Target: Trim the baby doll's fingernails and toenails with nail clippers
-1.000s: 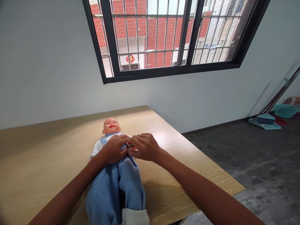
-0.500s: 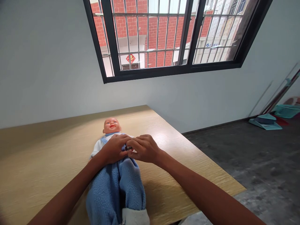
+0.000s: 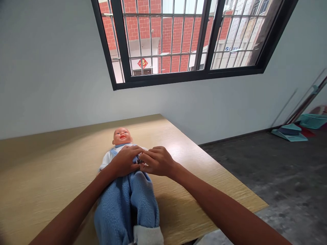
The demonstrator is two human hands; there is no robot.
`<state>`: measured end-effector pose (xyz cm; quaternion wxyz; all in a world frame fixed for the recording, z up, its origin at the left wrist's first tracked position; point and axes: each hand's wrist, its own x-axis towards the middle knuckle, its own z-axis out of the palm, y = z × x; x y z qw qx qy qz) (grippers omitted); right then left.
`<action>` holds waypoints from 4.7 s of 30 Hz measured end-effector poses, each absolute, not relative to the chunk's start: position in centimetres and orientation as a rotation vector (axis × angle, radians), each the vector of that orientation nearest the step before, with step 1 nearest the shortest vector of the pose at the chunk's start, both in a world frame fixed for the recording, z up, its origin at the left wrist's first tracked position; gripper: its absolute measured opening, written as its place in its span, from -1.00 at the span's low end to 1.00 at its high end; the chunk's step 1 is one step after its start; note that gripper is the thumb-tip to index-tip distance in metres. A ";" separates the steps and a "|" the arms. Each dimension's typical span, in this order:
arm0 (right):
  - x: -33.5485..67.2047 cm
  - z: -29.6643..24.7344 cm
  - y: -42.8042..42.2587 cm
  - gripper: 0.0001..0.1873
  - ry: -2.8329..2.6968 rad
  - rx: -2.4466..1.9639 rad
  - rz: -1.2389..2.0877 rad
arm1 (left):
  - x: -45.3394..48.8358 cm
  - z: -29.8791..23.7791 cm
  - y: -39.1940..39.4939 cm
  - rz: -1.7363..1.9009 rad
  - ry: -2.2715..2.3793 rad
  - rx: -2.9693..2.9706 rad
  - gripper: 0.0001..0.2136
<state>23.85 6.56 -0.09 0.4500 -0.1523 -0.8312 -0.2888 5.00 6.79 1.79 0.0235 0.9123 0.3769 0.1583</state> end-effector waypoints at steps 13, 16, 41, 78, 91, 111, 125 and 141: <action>24.1 0.1 6.6 -0.88 -1.946 -0.303 -0.709 | 5.2 2.0 6.5 0.512 1.194 2.812 -0.79; 24.7 0.8 6.6 -0.87 -1.834 -0.308 -0.689 | 5.2 1.9 6.5 0.549 1.178 2.823 -0.80; 23.5 -0.6 6.6 -0.89 -2.012 -0.338 -0.714 | 5.1 1.7 6.8 0.492 1.183 2.834 -0.74; 23.8 -0.9 7.2 -0.76 -2.010 -0.230 -0.782 | 5.0 1.5 6.8 0.536 1.183 2.845 -0.78; 23.6 -0.3 6.8 -0.83 -2.142 -0.329 -0.843 | 5.0 1.9 6.6 0.470 1.198 2.813 -0.87; 23.4 -0.4 6.8 -0.83 -2.136 -0.331 -0.678 | 5.1 2.0 6.6 0.452 1.199 2.826 -0.87; 24.6 0.5 6.9 -0.85 -1.900 -0.282 -0.580 | 5.1 1.7 6.5 0.579 1.173 2.839 -0.80; 24.1 0.8 7.9 -0.83 -1.658 -0.749 0.480 | 5.0 1.7 6.5 0.474 1.210 2.892 -0.85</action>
